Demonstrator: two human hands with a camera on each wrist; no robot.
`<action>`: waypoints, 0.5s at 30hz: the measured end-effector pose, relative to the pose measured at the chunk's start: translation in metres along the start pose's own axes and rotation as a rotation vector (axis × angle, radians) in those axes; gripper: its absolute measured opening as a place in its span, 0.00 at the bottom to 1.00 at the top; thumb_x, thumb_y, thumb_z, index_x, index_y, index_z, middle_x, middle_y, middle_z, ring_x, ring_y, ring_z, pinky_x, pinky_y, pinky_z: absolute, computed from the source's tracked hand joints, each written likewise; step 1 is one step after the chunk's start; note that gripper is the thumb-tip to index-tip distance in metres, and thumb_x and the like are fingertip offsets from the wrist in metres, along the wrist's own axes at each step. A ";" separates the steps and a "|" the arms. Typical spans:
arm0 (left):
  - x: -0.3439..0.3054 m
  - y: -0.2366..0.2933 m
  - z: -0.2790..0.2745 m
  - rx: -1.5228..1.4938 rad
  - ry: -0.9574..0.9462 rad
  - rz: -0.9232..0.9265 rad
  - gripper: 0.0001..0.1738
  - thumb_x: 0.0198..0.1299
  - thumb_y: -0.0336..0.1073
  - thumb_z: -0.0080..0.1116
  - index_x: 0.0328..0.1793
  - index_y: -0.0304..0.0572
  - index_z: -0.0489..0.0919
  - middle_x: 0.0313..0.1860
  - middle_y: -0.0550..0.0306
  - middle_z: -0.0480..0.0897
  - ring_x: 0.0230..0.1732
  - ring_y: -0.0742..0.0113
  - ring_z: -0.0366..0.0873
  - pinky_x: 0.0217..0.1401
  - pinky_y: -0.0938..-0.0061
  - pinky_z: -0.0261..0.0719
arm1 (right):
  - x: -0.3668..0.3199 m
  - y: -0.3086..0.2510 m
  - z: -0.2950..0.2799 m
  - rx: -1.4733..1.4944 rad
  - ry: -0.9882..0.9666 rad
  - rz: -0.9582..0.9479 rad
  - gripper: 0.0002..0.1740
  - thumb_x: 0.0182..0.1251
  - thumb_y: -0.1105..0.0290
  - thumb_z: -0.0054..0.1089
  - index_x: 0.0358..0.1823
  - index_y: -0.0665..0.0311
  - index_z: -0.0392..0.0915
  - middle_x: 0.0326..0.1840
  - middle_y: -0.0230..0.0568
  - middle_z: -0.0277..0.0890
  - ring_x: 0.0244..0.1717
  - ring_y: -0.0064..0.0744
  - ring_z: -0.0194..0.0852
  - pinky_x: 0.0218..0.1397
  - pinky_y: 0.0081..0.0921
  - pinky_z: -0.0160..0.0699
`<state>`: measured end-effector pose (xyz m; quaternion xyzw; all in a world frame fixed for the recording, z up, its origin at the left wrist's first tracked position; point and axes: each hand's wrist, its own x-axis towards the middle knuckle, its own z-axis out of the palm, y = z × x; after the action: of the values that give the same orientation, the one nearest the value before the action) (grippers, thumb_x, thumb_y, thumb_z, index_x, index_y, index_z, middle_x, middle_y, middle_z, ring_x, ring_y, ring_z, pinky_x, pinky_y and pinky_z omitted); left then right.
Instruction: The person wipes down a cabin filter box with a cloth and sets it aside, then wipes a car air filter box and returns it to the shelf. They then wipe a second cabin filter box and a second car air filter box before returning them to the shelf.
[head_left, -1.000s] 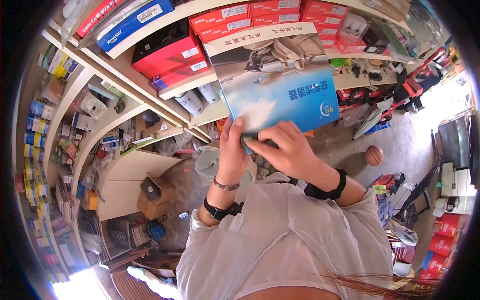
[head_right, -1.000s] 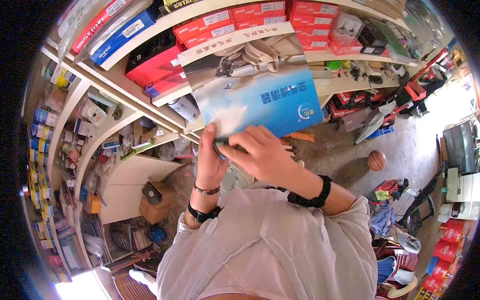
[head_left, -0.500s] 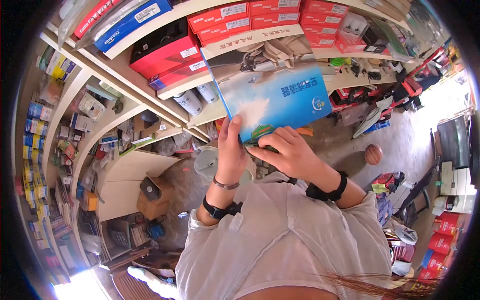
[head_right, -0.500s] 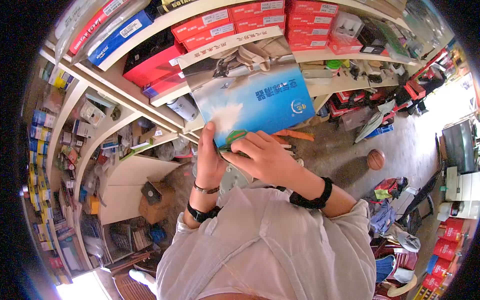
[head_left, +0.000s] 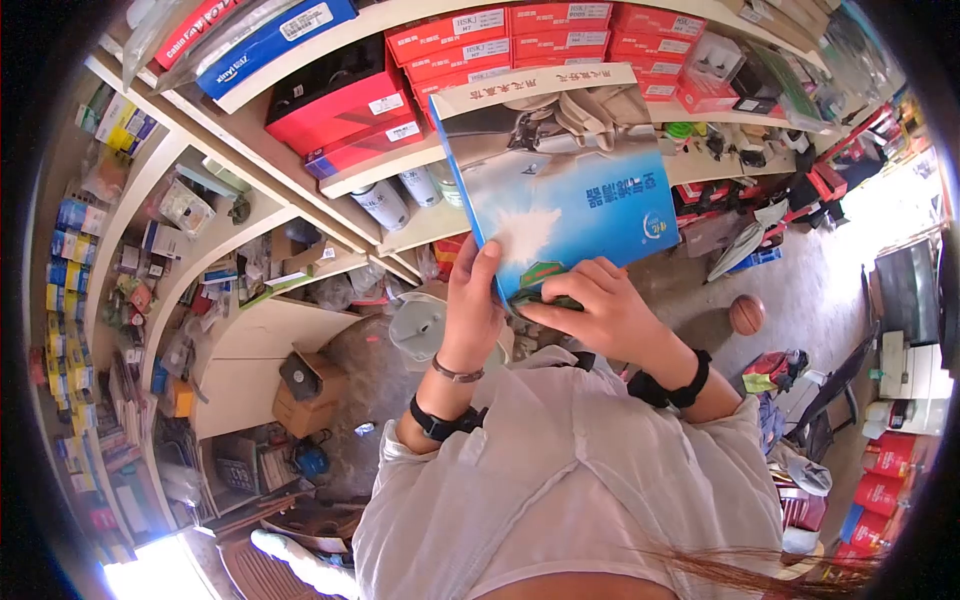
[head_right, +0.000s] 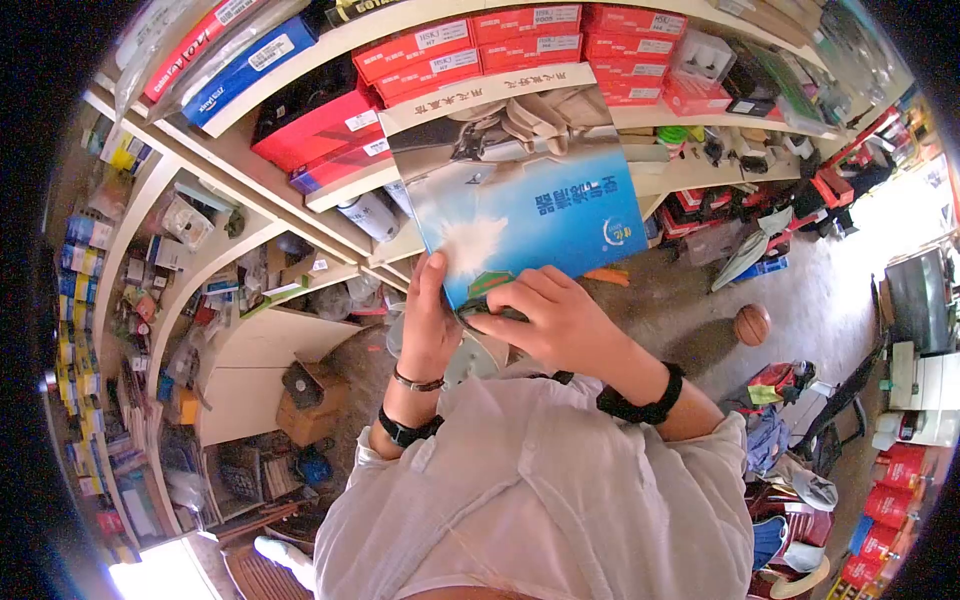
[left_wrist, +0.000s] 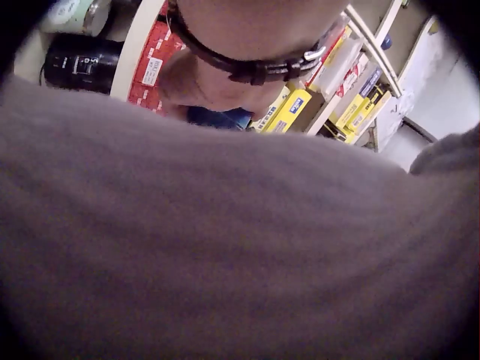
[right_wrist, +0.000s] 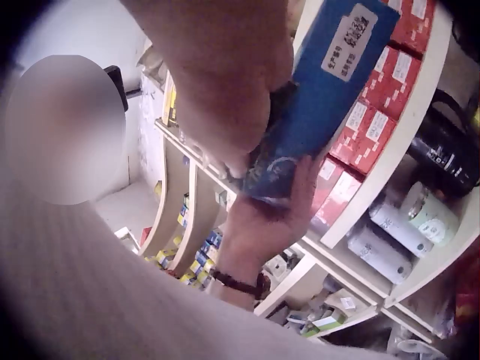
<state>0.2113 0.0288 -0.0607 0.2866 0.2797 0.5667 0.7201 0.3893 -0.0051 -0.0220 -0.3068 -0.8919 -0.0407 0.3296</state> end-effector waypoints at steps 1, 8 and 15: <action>0.002 0.001 -0.001 -0.006 0.002 0.002 0.26 0.74 0.45 0.55 0.70 0.35 0.71 0.59 0.55 0.81 0.57 0.69 0.80 0.59 0.73 0.79 | 0.000 0.002 0.002 0.013 -0.005 0.005 0.17 0.54 0.69 0.65 0.48 0.52 0.86 0.42 0.27 0.71 0.40 0.29 0.71 0.44 0.30 0.71; 0.001 0.003 0.001 0.118 -0.039 -0.002 0.27 0.75 0.48 0.53 0.69 0.34 0.71 0.59 0.54 0.80 0.57 0.67 0.80 0.60 0.72 0.79 | 0.009 -0.004 0.000 0.073 0.013 0.031 0.18 0.53 0.69 0.65 0.48 0.51 0.86 0.40 0.27 0.71 0.40 0.30 0.71 0.43 0.31 0.71; 0.004 -0.004 0.001 0.097 -0.026 0.010 0.29 0.76 0.52 0.49 0.69 0.35 0.71 0.60 0.54 0.80 0.58 0.66 0.79 0.62 0.70 0.77 | 0.014 0.002 0.004 -0.004 0.031 0.122 0.18 0.54 0.69 0.63 0.49 0.52 0.86 0.41 0.28 0.71 0.41 0.32 0.72 0.44 0.33 0.71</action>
<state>0.2160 0.0317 -0.0632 0.3300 0.2960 0.5523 0.7060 0.3798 0.0043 -0.0172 -0.3605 -0.8663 -0.0274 0.3447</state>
